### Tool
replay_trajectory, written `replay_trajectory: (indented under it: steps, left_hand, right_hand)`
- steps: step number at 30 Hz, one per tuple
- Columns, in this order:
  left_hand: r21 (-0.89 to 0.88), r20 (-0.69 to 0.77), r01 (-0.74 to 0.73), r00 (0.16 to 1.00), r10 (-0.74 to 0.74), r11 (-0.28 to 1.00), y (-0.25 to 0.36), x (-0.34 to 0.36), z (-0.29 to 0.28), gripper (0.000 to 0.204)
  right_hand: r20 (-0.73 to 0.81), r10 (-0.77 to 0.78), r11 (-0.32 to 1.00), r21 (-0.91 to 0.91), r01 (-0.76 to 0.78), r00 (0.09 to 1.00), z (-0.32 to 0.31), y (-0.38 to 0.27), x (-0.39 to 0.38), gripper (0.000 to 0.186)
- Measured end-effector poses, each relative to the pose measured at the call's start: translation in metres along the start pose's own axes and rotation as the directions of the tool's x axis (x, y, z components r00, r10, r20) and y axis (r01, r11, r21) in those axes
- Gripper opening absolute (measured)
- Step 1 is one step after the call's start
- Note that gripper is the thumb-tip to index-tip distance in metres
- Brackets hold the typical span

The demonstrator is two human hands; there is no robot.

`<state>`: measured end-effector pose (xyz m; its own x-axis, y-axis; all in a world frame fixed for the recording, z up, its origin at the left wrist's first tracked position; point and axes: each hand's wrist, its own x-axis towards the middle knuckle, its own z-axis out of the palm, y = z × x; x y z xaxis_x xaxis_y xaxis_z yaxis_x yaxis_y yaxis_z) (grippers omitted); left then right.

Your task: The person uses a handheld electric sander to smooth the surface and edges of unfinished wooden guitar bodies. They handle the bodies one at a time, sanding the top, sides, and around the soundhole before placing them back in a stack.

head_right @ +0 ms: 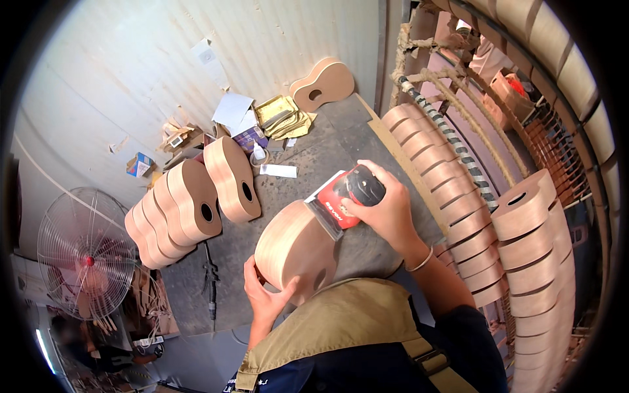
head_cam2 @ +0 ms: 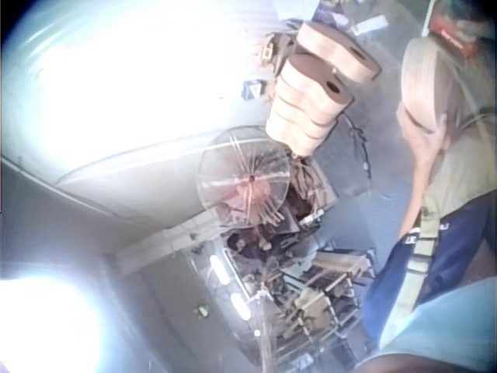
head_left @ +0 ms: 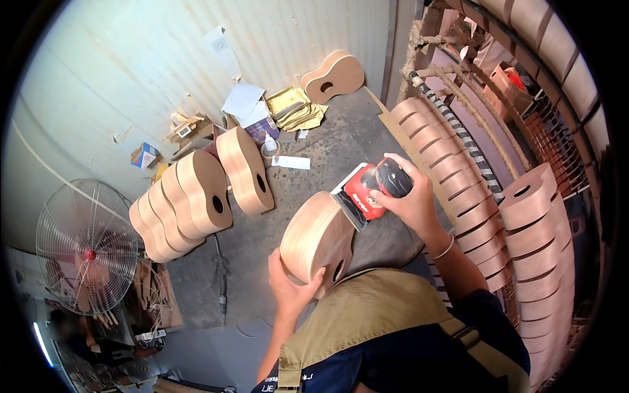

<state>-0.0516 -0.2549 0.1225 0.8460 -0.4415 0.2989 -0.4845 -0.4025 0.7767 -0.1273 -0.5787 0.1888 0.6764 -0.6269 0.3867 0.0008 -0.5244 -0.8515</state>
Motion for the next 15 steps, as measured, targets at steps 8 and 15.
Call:
replay_trajectory:
  steps: [8,15]
  left_hand:
    - [0.004,0.015,-0.006,1.000,0.006,1.000,0.006,0.003,0.001,0.098]
    - [-0.023,0.002,-0.009,1.000,0.009,1.000,0.011,-0.001,0.003,0.097]
  right_hand:
    - [0.071,-0.128,0.986,-0.099,0.135,0.989,-0.009,-0.049,-0.005,0.072]
    - [0.133,-0.007,0.998,-0.057,0.015,0.991,-0.018,-0.013,0.019,0.074]
